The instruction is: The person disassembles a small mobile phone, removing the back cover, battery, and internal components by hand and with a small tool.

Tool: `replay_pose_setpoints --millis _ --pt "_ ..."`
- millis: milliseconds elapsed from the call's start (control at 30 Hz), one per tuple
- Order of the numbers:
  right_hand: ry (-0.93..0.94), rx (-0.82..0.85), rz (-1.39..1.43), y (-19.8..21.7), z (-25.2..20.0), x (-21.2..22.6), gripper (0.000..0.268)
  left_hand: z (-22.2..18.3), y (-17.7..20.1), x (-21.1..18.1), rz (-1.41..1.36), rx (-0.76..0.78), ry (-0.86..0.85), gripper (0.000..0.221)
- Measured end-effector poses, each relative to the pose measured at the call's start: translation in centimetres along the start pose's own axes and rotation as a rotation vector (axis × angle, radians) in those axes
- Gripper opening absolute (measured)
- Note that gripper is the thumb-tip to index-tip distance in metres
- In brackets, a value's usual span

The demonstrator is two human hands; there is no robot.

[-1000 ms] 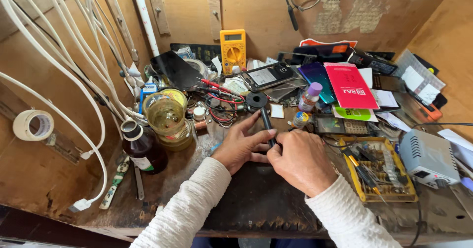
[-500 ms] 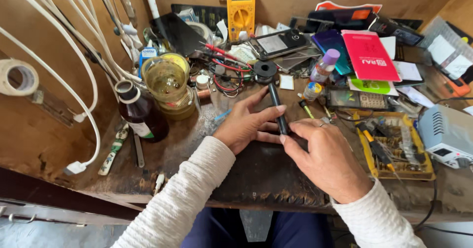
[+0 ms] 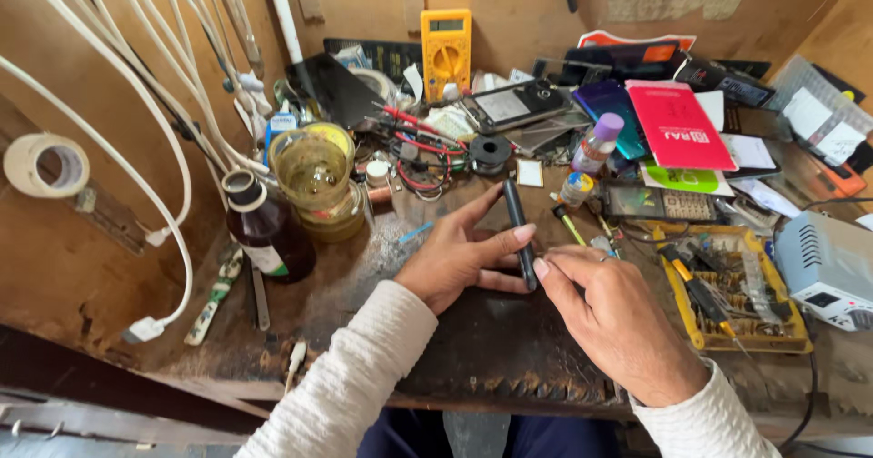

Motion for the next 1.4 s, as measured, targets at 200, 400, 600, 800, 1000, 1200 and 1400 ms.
replay_pose_setpoints --millis 200,400,600,800,1000,1200,1400 --pt "-0.076 0.073 0.042 -0.1 0.2 -0.6 0.025 -0.1 0.1 0.1 -0.033 -0.002 -0.023 0.098" --pt "-0.010 0.035 -0.100 -0.1 0.4 -0.1 0.026 -0.2 0.3 0.2 -0.002 -0.015 -0.050 0.097" --pt "0.009 0.032 -0.152 0.0 0.7 0.7 0.026 -0.1 0.3 0.2 -0.014 -0.010 -0.088 0.096" --pt "-0.023 0.028 -0.185 0.3 1.0 1.7 0.021 -0.6 -0.1 -0.4 -0.006 -0.042 -0.082 0.095" --pt "-0.097 0.073 -0.130 0.2 1.5 1.9 0.021 -0.8 -0.4 -0.7 0.016 -0.047 -0.092 0.092" --pt "-0.324 0.165 -0.115 0.3 1.7 1.6 0.024 -0.9 -0.5 -0.8 0.024 -0.048 -0.082 0.094" --pt "-0.391 0.178 -0.159 0.2 2.2 1.3 0.028 -0.4 -0.1 -0.2 0.022 -0.090 -0.049 0.095"
Point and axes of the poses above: each hand's wrist, its own z-axis towards the middle knuckle, its own y-axis out of the back of the hand, x = y × z, the point moved 6 cm from there along z, towards the middle knuckle, and after that the axes turned 11 degrees about x, right-handed, at the moved point
